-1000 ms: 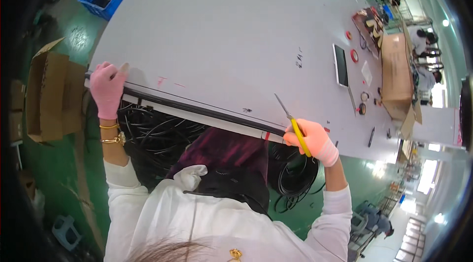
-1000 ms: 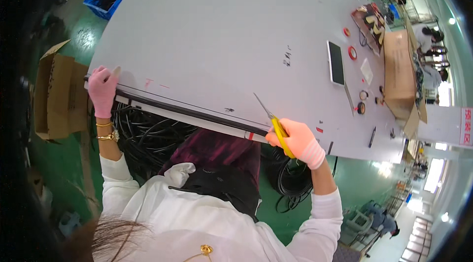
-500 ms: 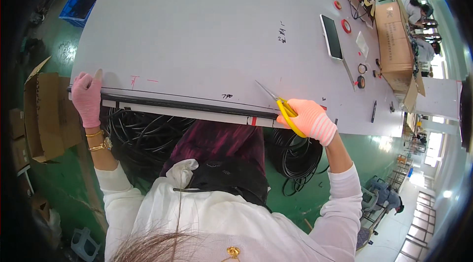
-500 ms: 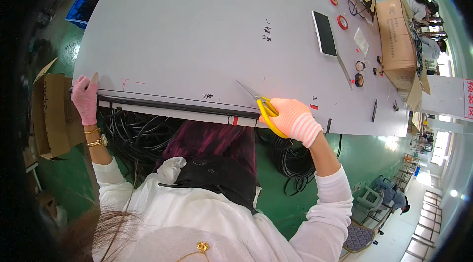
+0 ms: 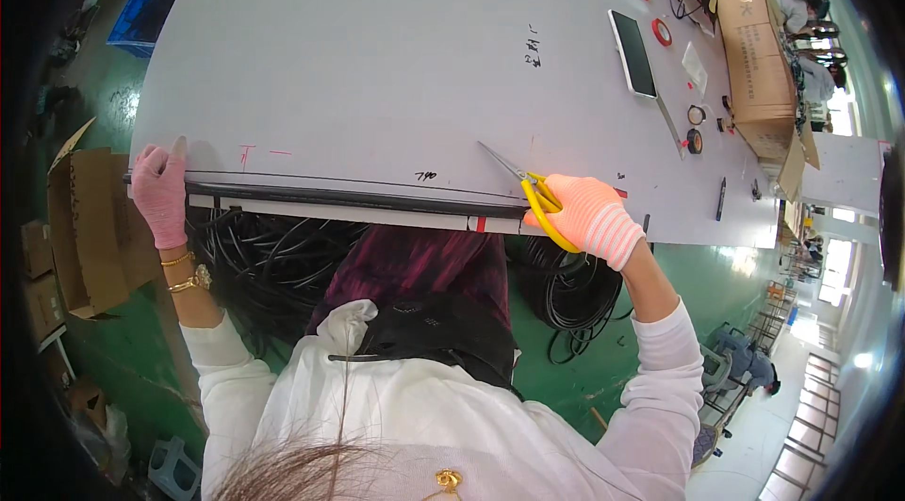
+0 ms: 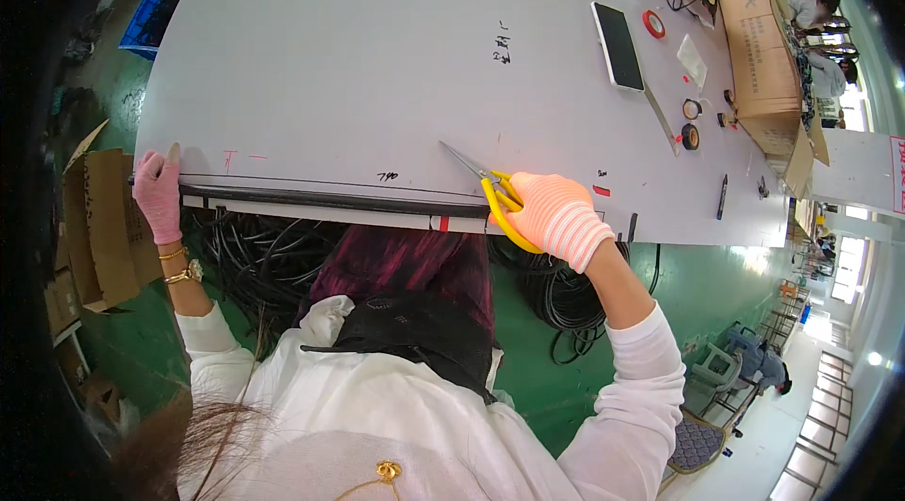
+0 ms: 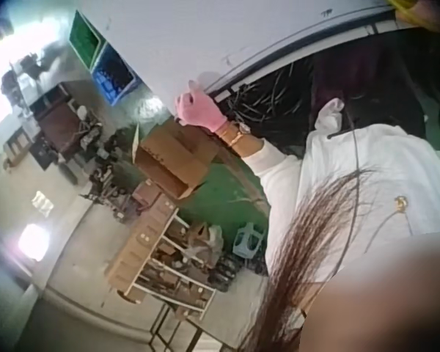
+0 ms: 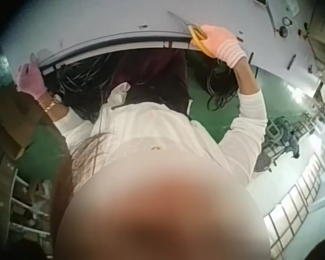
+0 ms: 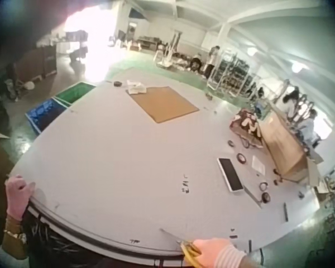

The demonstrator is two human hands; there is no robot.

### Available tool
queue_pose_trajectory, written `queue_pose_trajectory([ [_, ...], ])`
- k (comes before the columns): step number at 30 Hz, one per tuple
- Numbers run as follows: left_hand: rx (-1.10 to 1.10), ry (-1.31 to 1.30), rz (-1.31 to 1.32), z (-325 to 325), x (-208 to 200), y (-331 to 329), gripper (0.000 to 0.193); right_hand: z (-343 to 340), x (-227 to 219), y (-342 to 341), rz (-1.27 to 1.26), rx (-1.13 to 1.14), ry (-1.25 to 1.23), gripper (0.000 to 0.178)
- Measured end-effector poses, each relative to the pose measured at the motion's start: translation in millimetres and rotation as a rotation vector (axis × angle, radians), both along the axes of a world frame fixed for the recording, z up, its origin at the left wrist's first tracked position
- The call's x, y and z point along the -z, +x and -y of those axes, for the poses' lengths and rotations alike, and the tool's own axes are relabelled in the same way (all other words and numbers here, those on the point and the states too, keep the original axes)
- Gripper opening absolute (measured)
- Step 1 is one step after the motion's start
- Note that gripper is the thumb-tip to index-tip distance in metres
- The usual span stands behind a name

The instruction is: Cutting long black electrical cables into specific lengths using a measuring guide on a table.

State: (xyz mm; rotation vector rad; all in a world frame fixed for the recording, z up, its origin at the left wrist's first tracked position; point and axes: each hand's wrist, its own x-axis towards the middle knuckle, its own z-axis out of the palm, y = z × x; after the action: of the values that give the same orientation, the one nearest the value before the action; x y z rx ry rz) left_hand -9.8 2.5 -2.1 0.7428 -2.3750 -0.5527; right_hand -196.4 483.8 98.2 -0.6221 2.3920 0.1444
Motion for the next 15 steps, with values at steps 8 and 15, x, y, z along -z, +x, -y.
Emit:
queue_pose_trajectory([
  [8,-0.014,-0.042,0.08,10.9,7.1,3.4,0.041,9.0,-0.6,-5.6,0.049,0.051,0.13,0.039],
  [15,0.286,-0.263,0.055,-126.0,-39.2,-41.0,0.019,11.5,-4.8,-10.3,0.091,0.065,0.115,0.042],
])
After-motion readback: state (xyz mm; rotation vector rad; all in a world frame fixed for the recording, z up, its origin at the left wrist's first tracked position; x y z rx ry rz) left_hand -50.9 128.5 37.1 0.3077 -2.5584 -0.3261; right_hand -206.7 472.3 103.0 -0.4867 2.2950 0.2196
